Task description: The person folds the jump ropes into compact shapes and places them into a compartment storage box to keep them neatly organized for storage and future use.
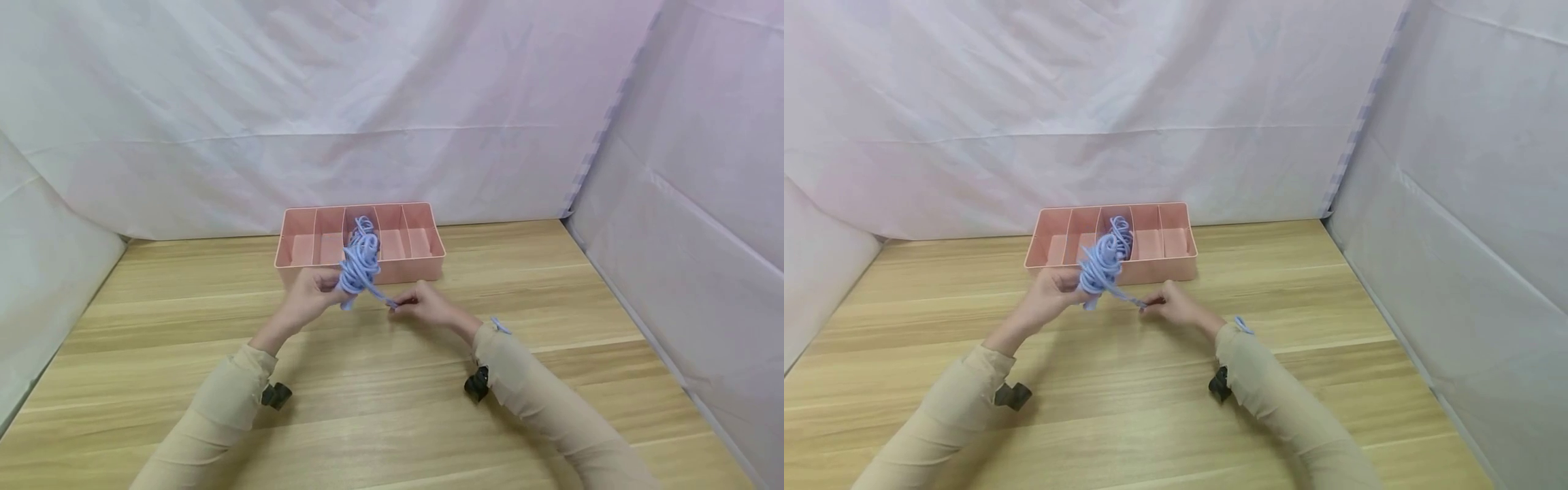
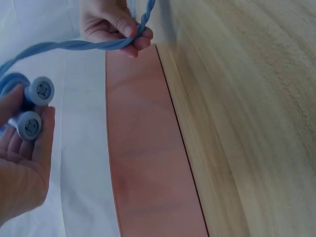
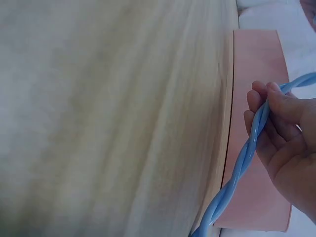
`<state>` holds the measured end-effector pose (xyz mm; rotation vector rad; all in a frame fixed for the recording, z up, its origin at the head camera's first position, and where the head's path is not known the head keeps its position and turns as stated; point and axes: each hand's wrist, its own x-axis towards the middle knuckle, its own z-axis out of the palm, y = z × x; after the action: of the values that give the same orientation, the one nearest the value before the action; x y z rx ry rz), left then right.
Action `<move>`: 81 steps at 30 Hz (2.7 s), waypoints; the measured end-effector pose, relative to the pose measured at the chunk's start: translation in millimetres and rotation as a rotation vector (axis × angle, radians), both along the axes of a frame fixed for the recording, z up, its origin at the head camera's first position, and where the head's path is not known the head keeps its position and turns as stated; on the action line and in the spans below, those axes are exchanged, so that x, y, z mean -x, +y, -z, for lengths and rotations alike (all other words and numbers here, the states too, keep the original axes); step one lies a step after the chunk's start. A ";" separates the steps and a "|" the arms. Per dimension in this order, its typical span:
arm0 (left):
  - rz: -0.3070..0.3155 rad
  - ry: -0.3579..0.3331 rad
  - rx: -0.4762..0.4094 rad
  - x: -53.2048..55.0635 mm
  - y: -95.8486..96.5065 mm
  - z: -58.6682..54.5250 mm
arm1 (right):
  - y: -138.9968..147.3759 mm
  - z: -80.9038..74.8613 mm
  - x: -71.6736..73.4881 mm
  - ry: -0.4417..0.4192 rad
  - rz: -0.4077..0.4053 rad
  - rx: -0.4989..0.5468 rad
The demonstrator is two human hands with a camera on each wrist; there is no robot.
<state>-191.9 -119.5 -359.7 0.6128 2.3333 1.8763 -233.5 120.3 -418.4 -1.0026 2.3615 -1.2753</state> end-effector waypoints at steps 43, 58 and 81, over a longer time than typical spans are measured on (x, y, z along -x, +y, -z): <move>0.200 0.275 0.701 -12.2 15.9 10.9 | -41.2 -72.6 -21.8 0.202 0.149 -0.064; -0.131 0.378 0.761 -10.9 13.4 12.6 | -47.1 -79.0 -36.3 0.183 0.292 -0.033; -0.322 0.173 0.524 1.0 -16.9 6.8 | -29.0 -53.6 -56.0 -0.027 0.278 0.218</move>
<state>-192.9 -136.3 -366.5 0.3641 3.0183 1.2357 -177.5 91.3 -364.8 -0.7243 2.4449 -1.6652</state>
